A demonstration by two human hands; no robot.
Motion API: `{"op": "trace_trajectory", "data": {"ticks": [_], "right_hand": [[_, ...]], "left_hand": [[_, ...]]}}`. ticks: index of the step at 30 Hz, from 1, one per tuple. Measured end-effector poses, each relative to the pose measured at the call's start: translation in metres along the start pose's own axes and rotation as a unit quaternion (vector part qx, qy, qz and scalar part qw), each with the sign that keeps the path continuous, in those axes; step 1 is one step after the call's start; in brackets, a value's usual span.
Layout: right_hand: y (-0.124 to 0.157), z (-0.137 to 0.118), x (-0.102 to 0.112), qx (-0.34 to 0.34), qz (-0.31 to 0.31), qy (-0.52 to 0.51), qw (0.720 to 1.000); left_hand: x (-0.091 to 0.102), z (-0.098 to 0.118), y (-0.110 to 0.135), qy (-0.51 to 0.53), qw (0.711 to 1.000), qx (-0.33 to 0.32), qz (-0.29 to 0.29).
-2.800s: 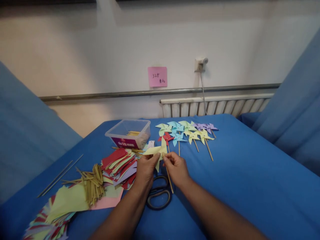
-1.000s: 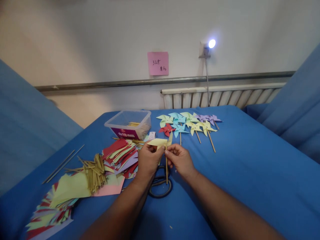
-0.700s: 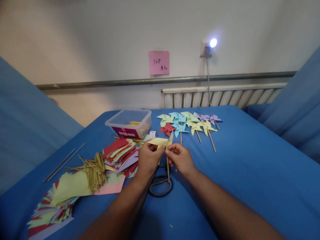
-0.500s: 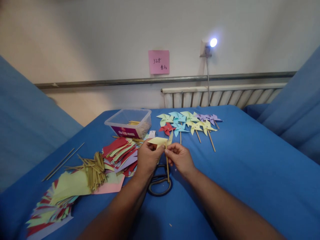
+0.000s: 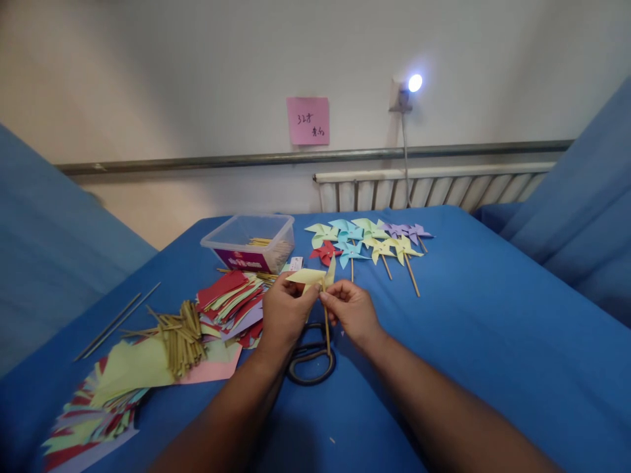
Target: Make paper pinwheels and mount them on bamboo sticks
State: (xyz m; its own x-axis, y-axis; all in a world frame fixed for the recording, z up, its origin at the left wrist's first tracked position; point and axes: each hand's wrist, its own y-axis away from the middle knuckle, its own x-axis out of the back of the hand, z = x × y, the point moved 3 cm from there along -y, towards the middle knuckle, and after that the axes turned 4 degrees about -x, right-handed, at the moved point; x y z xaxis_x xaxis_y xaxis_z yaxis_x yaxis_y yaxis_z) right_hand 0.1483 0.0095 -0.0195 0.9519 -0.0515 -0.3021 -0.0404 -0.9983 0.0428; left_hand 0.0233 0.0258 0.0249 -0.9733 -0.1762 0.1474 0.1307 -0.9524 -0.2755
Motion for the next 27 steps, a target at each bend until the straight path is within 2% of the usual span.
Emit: {"op": "trace_trajectory", "data": {"ticks": [8, 19, 27], "right_hand": [[0.002, -0.007, -0.001, 0.013, 0.003, 0.036, 0.999], [0.002, -0.004, -0.001, 0.031, 0.021, 0.063, 0.997], [0.004, -0.005, -0.003, 0.024, 0.011, 0.059, 0.998]], "left_hand": [[-0.001, -0.002, 0.0, 0.027, 1.0, 0.013, -0.001], [-0.002, -0.009, 0.0, 0.052, 0.997, 0.05, 0.012], [0.001, -0.005, 0.001, 0.026, 0.998, 0.028, 0.042]]}}
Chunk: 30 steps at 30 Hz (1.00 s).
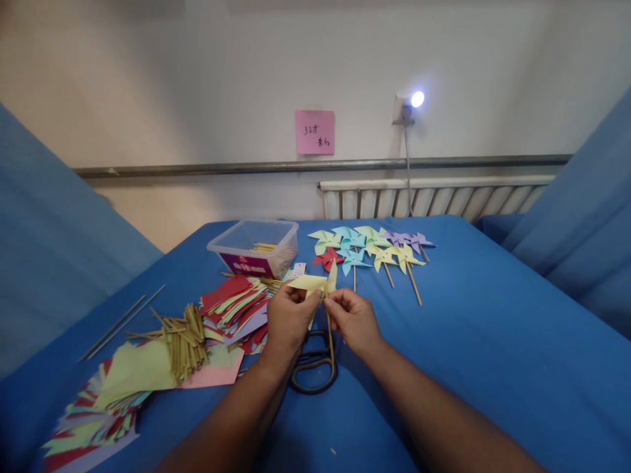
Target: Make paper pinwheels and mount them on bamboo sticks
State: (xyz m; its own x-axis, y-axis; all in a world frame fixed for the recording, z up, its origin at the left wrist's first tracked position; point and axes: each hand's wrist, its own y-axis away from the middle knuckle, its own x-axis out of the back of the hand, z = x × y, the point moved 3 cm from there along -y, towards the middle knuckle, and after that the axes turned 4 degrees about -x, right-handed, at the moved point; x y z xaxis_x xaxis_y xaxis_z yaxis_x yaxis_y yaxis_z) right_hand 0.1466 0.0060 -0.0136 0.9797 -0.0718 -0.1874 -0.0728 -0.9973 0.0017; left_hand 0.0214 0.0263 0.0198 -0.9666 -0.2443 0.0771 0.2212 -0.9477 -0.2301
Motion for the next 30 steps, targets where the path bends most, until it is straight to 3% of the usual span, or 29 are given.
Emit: {"op": "trace_trajectory", "data": {"ticks": [11, 30], "right_hand": [[0.0015, 0.0048, -0.0023, -0.032, -0.019, -0.038, 0.999], [0.0026, 0.0066, -0.0033, -0.018, -0.031, -0.065, 0.997]], "left_hand": [[-0.0001, -0.003, -0.0004, -0.002, 1.0, 0.0, 0.008], [-0.0014, 0.0043, 0.0037, -0.027, 1.0, -0.016, 0.001]]}}
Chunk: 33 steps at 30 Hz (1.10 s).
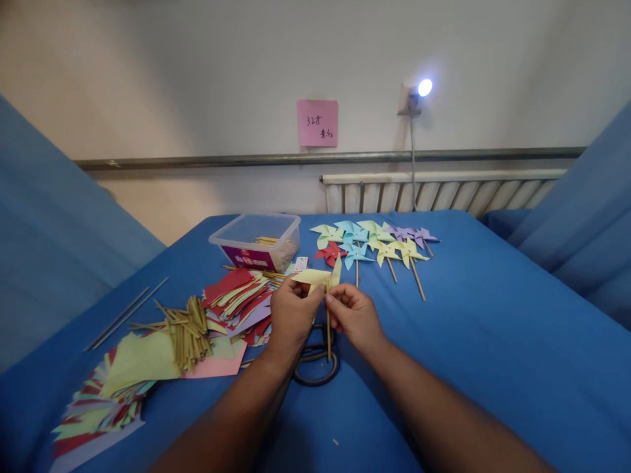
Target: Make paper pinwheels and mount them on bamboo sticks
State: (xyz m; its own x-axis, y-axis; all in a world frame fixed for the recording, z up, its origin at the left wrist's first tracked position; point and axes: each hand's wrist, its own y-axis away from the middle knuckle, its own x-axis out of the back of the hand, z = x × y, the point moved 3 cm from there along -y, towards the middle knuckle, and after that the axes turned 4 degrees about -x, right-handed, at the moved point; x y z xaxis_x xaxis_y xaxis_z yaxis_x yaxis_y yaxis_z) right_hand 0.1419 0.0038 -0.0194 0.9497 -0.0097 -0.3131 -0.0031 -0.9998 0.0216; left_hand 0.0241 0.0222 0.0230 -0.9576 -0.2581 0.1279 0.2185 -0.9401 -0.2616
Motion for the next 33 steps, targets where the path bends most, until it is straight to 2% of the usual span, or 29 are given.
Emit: {"op": "trace_trajectory", "data": {"ticks": [18, 26, 33], "right_hand": [[-0.001, 0.0, -0.001, 0.001, 0.002, 0.006, 1.0], [0.003, -0.009, -0.004, 0.035, 0.063, 0.046, 0.996], [0.003, -0.007, -0.002, 0.047, 0.082, 0.073, 0.993]], "left_hand": [[0.0, -0.002, 0.0, -0.014, 1.0, -0.008, -0.019], [0.002, 0.003, 0.001, -0.062, 0.998, -0.024, -0.012], [0.001, 0.003, 0.002, -0.024, 0.999, -0.012, -0.024]]}}
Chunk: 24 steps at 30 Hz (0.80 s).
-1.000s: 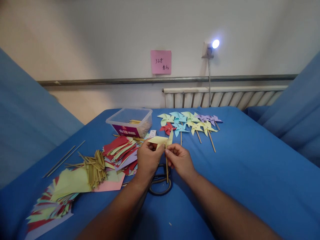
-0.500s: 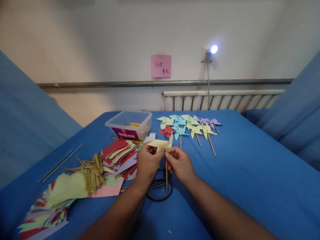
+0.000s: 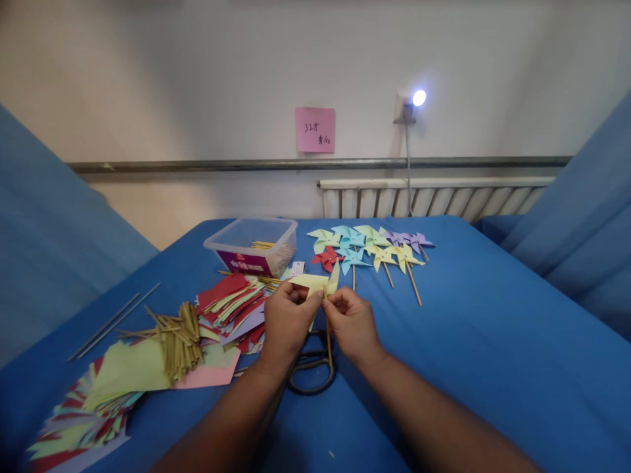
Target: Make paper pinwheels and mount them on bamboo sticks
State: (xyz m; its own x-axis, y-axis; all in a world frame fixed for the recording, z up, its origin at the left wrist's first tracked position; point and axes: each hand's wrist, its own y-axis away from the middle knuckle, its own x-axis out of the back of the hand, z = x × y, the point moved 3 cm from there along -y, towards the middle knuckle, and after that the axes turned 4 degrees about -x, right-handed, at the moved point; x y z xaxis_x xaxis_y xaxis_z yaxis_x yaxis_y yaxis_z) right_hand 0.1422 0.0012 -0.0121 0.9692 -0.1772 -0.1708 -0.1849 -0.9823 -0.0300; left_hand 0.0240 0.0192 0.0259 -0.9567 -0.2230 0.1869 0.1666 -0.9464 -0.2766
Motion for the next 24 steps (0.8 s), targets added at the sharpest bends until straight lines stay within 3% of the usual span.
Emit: {"op": "trace_trajectory", "data": {"ticks": [12, 17, 21, 24], "right_hand": [[-0.002, -0.007, 0.001, 0.013, -0.001, 0.018, 1.0], [-0.008, -0.004, 0.005, 0.018, 0.006, 0.02, 1.0], [-0.015, 0.003, 0.012, -0.01, 0.011, -0.024, 1.0], [-0.018, 0.008, 0.014, -0.046, -0.021, -0.091, 0.995]], "left_hand": [[-0.001, -0.002, -0.001, 0.057, 0.998, -0.02, -0.018], [-0.002, -0.004, -0.003, 0.099, 0.993, -0.024, -0.057], [-0.005, 0.0, -0.002, 0.147, 0.984, 0.004, -0.095], [-0.003, -0.001, -0.003, 0.198, 0.978, 0.021, -0.062]]}}
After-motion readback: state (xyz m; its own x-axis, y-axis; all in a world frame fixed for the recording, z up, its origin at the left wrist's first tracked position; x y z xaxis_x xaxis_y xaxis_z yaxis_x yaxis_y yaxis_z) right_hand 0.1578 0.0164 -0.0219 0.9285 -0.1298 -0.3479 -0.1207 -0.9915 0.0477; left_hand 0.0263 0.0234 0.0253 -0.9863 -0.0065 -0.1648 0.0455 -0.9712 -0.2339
